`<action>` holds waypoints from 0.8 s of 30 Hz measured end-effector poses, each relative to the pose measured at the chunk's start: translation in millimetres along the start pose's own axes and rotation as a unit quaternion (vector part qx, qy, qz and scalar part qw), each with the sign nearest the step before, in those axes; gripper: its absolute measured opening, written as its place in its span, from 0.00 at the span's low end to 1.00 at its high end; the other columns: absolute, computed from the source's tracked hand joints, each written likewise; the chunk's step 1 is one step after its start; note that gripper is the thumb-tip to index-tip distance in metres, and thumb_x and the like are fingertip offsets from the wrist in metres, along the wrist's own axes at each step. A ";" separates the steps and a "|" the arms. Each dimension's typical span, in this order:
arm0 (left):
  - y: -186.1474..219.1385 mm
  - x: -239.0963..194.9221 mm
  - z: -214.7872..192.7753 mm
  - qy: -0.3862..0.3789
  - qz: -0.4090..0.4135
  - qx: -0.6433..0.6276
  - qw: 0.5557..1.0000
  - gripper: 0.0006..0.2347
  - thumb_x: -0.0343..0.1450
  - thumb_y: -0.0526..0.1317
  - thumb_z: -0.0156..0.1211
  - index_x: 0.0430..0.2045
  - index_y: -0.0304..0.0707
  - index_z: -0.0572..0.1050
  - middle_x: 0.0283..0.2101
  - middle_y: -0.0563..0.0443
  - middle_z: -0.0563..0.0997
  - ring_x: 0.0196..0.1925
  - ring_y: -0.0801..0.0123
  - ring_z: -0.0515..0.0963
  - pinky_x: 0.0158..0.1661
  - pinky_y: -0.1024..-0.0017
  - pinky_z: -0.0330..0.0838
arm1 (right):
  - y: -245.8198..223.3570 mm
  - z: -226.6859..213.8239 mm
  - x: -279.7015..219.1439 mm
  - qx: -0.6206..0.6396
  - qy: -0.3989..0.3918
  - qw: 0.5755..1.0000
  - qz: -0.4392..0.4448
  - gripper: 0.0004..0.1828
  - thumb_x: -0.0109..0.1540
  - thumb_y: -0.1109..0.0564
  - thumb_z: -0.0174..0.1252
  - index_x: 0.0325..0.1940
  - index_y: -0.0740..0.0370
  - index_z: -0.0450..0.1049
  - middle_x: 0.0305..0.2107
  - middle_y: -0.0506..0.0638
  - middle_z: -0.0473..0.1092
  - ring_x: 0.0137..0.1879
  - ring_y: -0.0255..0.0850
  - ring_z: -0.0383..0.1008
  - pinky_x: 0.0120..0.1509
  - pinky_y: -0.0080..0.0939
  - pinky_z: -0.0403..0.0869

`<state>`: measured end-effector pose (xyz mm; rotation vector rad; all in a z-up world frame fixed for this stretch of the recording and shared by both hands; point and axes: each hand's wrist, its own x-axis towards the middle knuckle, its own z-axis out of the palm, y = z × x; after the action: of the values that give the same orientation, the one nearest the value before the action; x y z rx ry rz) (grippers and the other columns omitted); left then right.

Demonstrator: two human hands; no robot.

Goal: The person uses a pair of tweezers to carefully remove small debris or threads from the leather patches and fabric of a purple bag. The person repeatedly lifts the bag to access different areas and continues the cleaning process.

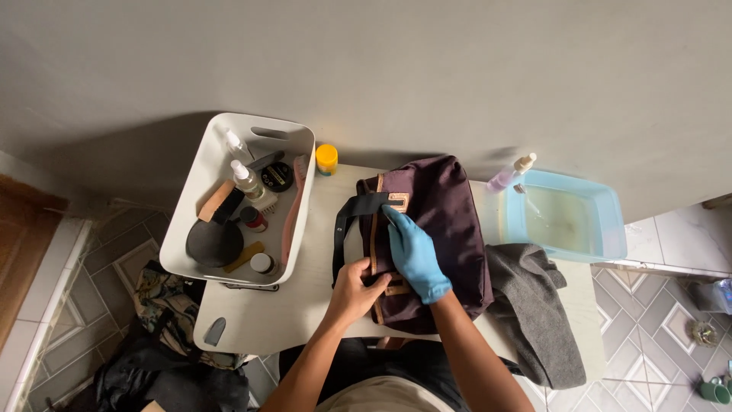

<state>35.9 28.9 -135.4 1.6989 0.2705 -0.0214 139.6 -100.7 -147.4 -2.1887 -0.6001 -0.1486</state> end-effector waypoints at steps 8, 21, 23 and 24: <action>-65.5 10.4 5.6 0.006 -0.019 0.067 0.998 0.08 0.63 0.42 0.68 0.22 0.37 0.81 0.21 0.46 0.84 0.24 0.70 0.82 0.22 0.70 0.70 | 31.1 20.9 2.1 0.054 0.030 0.998 -0.028 0.19 0.66 0.62 0.55 0.60 0.50 0.76 0.49 0.50 0.79 0.56 0.52 0.79 0.56 0.50 0.78; -65.2 6.5 0.3 -0.023 0.018 0.017 0.999 0.09 0.68 0.40 0.66 0.18 0.38 0.79 0.16 0.50 0.80 0.19 0.77 0.72 0.19 0.76 0.63 | 27.1 -4.2 -14.6 0.129 0.034 0.990 0.038 0.16 0.68 0.63 0.52 0.57 0.60 0.79 0.37 0.55 0.79 0.45 0.46 0.80 0.53 0.51 0.78; -52.4 9.8 -4.0 -0.036 0.014 0.000 0.999 0.10 0.70 0.41 0.66 0.19 0.37 0.80 0.17 0.47 0.81 0.18 0.72 0.72 0.19 0.76 0.64 | 0.5 -33.7 -21.0 0.105 0.037 0.993 0.047 0.16 0.67 0.65 0.53 0.57 0.60 0.80 0.40 0.57 0.79 0.47 0.50 0.80 0.53 0.52 0.77; -47.5 9.4 -4.9 -0.052 0.009 -0.017 0.998 0.11 0.71 0.42 0.65 0.20 0.37 0.80 0.18 0.44 0.81 0.16 0.67 0.73 0.19 0.76 0.65 | -11.8 -48.5 -26.3 0.078 0.040 0.995 0.057 0.15 0.67 0.66 0.54 0.56 0.61 0.80 0.43 0.59 0.79 0.49 0.54 0.80 0.54 0.53 0.77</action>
<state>35.3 41.0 -182.6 1.6613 0.1761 -0.0916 115.8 -141.1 -116.1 -2.0493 -0.4259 -0.1247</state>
